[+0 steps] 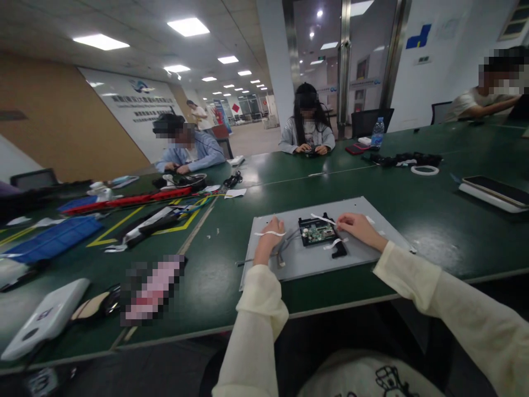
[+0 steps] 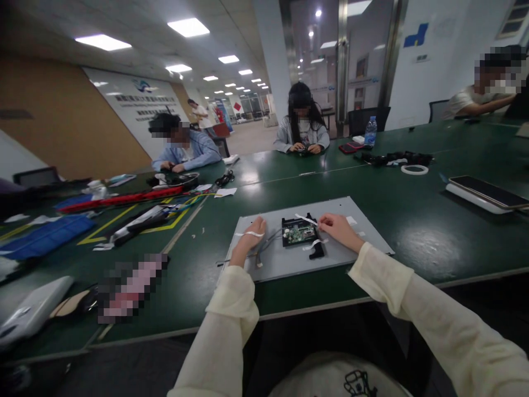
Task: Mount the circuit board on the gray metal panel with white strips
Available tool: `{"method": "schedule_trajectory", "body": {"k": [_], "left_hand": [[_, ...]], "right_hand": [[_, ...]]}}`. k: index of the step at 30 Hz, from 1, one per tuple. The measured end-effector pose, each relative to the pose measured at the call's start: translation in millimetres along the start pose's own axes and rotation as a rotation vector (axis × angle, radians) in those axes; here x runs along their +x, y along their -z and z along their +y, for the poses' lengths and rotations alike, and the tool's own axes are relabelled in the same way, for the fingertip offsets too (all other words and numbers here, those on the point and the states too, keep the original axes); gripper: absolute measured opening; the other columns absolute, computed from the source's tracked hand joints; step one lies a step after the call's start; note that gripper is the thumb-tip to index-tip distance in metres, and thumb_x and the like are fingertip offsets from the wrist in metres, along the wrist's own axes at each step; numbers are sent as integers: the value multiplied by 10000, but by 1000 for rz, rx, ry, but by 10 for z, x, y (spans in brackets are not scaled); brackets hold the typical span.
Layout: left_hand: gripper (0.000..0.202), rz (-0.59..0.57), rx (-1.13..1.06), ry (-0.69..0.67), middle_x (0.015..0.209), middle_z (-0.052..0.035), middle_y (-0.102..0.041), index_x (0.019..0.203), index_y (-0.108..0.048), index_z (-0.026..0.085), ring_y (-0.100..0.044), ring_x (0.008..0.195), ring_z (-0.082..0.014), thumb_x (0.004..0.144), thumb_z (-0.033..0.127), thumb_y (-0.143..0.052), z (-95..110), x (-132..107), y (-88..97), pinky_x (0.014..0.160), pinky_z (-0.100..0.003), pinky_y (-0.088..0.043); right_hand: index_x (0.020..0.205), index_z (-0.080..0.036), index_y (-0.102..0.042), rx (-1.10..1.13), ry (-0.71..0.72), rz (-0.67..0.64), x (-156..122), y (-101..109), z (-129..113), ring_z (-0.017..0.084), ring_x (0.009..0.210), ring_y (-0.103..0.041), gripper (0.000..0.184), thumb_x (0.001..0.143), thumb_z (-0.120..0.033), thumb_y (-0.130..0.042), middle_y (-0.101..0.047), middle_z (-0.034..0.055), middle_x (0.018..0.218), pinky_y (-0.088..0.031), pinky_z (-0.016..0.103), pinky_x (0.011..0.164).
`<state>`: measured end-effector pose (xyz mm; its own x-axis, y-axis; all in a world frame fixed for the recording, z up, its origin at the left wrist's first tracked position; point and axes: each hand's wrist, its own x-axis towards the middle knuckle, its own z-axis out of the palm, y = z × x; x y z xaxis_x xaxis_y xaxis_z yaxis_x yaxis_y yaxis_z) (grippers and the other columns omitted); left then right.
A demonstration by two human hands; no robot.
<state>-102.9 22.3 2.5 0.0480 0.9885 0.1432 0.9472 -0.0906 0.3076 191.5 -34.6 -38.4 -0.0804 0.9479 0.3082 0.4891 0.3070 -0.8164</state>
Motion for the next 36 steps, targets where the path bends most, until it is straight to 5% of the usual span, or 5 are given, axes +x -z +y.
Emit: {"method": "schedule_trajectory", "body": {"k": [8, 11, 16, 26, 36], "left_hand": [[398, 40, 37, 36, 1060, -154, -685, 1215, -529, 90, -652, 977, -239, 976, 345, -338, 189, -76, -88, 823, -292, -467], [418, 83, -2, -203, 1167, -159, -658, 1326, -456, 81, -622, 1075, -222, 972, 272, -343, 521, -46, -123, 907, -289, -449], [329, 23, 97, -531, 1141, -99, -681, 1118, -629, 160, -606, 1113, -201, 966, 229, -346, 906, -11, -244, 1036, -348, -376], [329, -73, -118, -440, 1224, -71, -663, 1172, -652, 206, -606, 1135, -170, 952, 252, -411, 763, 25, -488, 1011, -310, -424], [306, -66, -154, -440, 1209, -57, -673, 1142, -671, 226, -612, 1133, -156, 929, 246, -453, 729, 52, -534, 1004, -283, -431]], "right_hand": [[826, -187, -684, 39, 39, 2, -39, 0, 55, 186, 733, -678, 143, 785, -279, -583, -722, 43, 772, -519, 313, 745], [823, -183, -688, -12, 61, 6, -18, -21, 70, 169, 696, -652, 154, 779, -284, -581, -712, 31, 754, -510, 293, 715], [822, -170, -689, -100, 105, -5, -9, -40, 60, 149, 668, -617, 174, 794, -289, -565, -688, 17, 717, -467, 256, 666], [763, -176, -669, -234, 147, -23, -57, -20, -8, 134, 650, -570, 97, 759, -155, -575, -652, 8, 702, -405, 231, 616], [761, -179, -655, -233, 283, -35, -83, -11, 7, 172, 838, -612, 99, 783, -134, -570, -658, 64, 946, -464, 295, 781]]}}
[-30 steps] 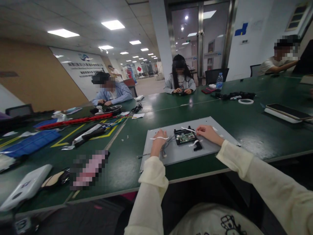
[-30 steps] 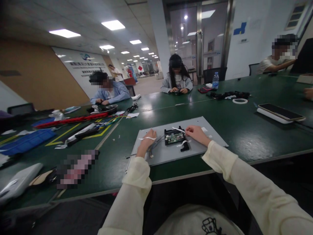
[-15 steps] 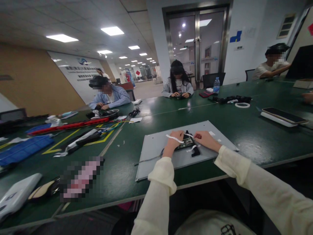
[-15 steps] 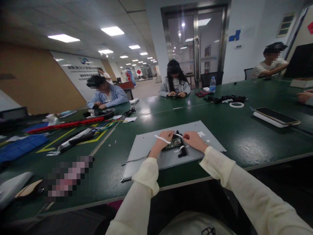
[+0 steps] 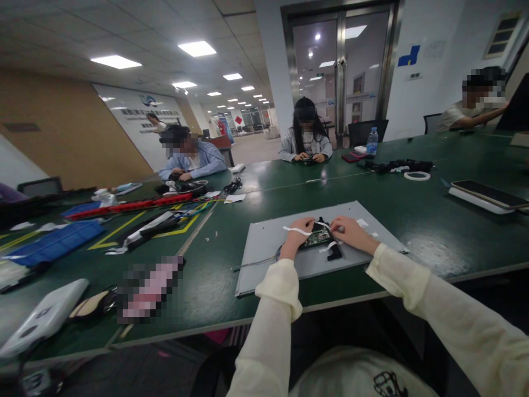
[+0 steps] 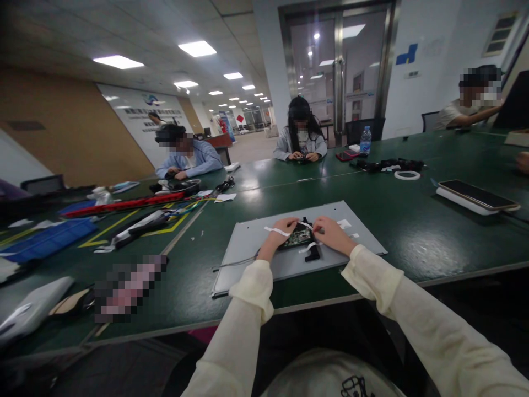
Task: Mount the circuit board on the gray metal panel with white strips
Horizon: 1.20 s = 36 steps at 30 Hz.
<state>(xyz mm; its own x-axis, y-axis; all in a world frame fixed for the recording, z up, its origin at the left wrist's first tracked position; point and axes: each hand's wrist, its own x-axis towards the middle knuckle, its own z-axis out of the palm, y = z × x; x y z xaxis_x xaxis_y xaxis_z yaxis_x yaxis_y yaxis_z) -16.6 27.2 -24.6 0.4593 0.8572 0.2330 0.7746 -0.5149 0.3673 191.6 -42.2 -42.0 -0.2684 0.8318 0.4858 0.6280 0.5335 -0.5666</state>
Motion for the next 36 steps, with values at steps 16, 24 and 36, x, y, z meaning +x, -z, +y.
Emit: {"method": "schedule_trajectory", "body": {"k": [16, 24, 36], "left_hand": [[359, -31, -85, 49, 1245, -53, -653, 1196, -656, 186, -587, 1182, -165, 878, 184, -490, -31, 2, -31, 1050, -266, -413], [359, -4, -123, 34, 1213, -42, -671, 1172, -671, 222, -600, 1168, -194, 861, 175, -498, -81, 17, -93, 1050, -330, -423], [359, -44, -116, 62, 1272, -13, -636, 1193, -648, 247, -564, 1215, -168, 883, 186, -477, -23, -8, -34, 1072, -313, -404]], "right_hand": [[971, -187, -692, -213, 103, -137, -20, 104, 18, 194, 900, -642, 200, 887, -194, -510, -708, 55, 974, -483, 338, 857], [1103, -119, -667, -472, 397, -221, -17, 140, -50, 233, 1108, -576, 296, 885, -94, -468, -645, 136, 1162, -444, 386, 981], [1091, -174, -682, -477, 279, -300, -37, 158, -24, 223, 1088, -623, 274, 894, -109, -503, -644, 95, 1226, -490, 354, 934]]}}
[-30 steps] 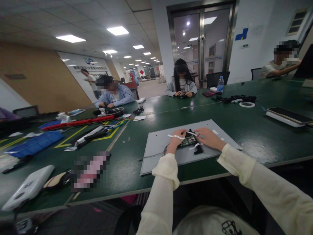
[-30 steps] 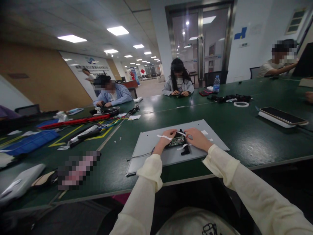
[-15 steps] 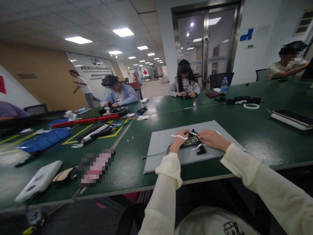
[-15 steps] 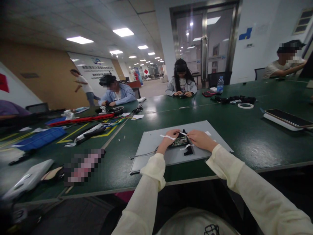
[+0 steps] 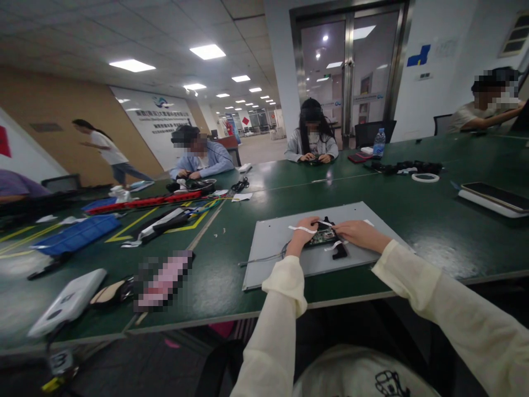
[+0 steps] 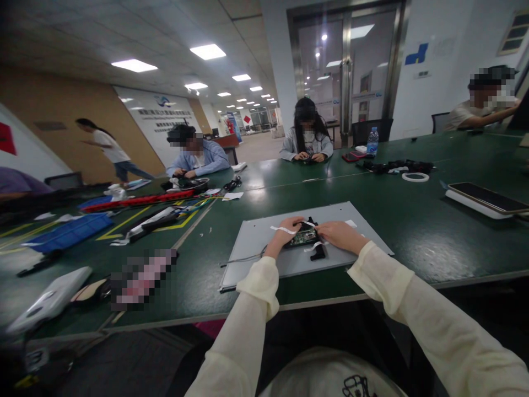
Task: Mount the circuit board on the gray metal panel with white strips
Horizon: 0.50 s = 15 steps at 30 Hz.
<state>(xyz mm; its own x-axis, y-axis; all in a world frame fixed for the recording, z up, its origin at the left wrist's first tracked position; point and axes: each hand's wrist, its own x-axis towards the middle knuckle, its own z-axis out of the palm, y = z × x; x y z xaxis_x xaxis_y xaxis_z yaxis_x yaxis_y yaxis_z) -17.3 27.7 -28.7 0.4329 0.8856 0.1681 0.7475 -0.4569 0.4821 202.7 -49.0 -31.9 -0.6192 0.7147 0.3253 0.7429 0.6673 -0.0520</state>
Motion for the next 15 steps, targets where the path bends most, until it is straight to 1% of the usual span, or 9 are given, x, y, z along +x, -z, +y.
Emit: {"method": "schedule_trajectory", "body": {"k": [6, 8, 11, 13, 15], "left_hand": [[376, 6, 17, -14, 1278, -43, -632, 1207, -644, 203, -566, 1210, -171, 876, 172, -469, -9, 8, -19, 1077, -302, -400], [380, 12, 27, -24, 1276, -48, -633, 1205, -646, 199, -568, 1206, -175, 866, 164, -477, -11, 10, -24, 1081, -307, -398], [383, 14, 30, -32, 1269, -55, -638, 1205, -647, 195, -574, 1198, -180, 859, 163, -485, -8, 5, -24, 1082, -311, -398], [389, 17, 26, -36, 1266, -54, -640, 1209, -647, 200, -574, 1198, -180, 859, 163, -484, -6, 1, -21, 1082, -308, -398], [396, 15, 27, -34, 1271, -55, -636, 1217, -646, 201, -571, 1203, -182, 859, 163, -480, -4, -2, -17, 1084, -305, -395]], "right_hand": [[1070, -133, -666, -69, 16, -42, 15, -5, -8, 229, 1040, -632, 244, 911, -106, -483, -661, 128, 1145, -479, 348, 916], [1063, -140, -663, -38, -7, -47, 21, 3, -18, 221, 1019, -636, 239, 919, -116, -474, -668, 122, 1113, -480, 333, 895], [1067, -170, -664, 44, -80, -36, 10, 20, -21, 201, 992, -640, 254, 937, -148, -447, -681, 100, 1072, -475, 308, 876], [1092, -186, -663, 78, -114, -31, -10, 25, -16, 201, 1015, -632, 268, 935, -168, -446, -682, 92, 1080, -462, 312, 895], [1129, -189, -653, 84, -116, -36, -30, 25, -11, 210, 1054, -616, 284, 919, -180, -463, -677, 92, 1103, -449, 326, 920]]}}
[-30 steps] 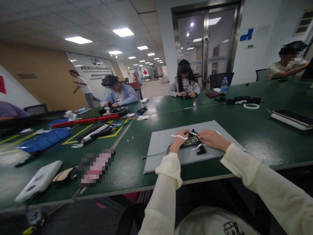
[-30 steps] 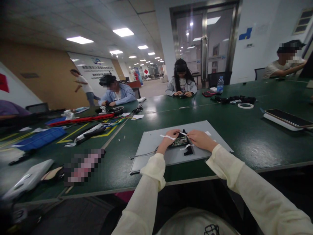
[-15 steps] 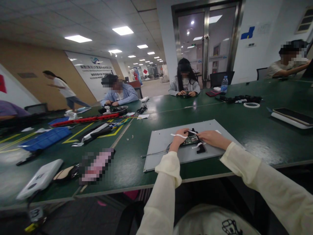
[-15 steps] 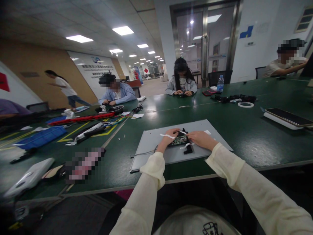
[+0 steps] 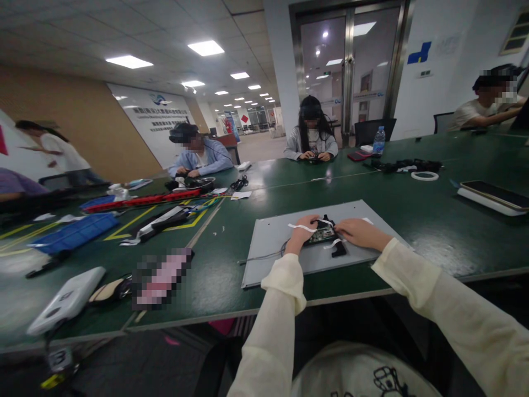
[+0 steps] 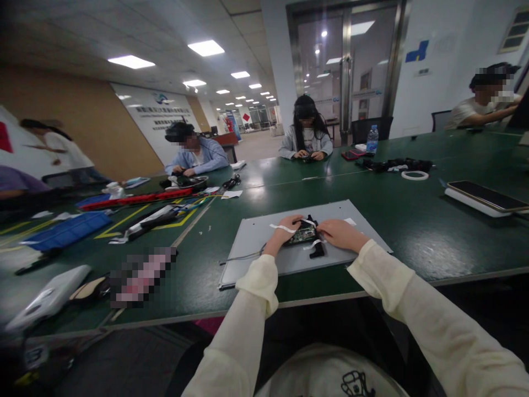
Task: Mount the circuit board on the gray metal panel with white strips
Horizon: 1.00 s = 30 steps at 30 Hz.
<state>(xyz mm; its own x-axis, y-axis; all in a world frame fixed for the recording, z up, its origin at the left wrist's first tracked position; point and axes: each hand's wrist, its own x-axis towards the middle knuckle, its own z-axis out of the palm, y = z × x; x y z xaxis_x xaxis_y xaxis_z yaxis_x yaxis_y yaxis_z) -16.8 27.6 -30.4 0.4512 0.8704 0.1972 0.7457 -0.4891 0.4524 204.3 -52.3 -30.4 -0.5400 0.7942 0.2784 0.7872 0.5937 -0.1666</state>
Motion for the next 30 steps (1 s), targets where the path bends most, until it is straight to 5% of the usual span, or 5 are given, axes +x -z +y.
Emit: {"method": "schedule_trajectory", "body": {"k": [7, 21, 26, 30], "left_hand": [[400, -23, 18, 3, 1287, -34, -626, 1230, -634, 242, -561, 1215, -181, 872, 183, -466, 22, -1, 25, 1074, -315, -395], [361, -14, -34, 14, 1282, -29, -630, 1191, -651, 259, -565, 1207, -181, 873, 188, -497, 18, 7, 29, 1061, -306, -391], [326, 33, 10, 13, 1240, -73, -654, 1157, -668, 196, -587, 1168, -192, 892, 195, -479, 25, -1, 32, 1040, -291, -404], [321, 173, 103, 58, 1145, -99, -692, 1133, -669, 169, -621, 1086, -216, 924, 241, -436, 106, -64, 79, 993, -316, -432]], "right_hand": [[1173, -153, -617, -49, 54, -38, -25, 45, -64, 225, 1061, -604, 307, 915, -204, -459, -656, 130, 1133, -442, 339, 908], [1003, -186, -658, -195, -27, -74, -68, 185, -183, 214, 813, -644, 251, 925, -266, -433, -702, 89, 886, -394, 280, 709], [955, -191, -676, -151, -49, 17, -63, 117, -118, 191, 788, -650, 258, 925, -249, -426, -714, 68, 864, -393, 264, 711], [953, -184, -676, 89, -128, 237, 20, 75, -115, 170, 798, -655, 254, 918, -225, -428, -720, 53, 897, -424, 250, 728]]}}
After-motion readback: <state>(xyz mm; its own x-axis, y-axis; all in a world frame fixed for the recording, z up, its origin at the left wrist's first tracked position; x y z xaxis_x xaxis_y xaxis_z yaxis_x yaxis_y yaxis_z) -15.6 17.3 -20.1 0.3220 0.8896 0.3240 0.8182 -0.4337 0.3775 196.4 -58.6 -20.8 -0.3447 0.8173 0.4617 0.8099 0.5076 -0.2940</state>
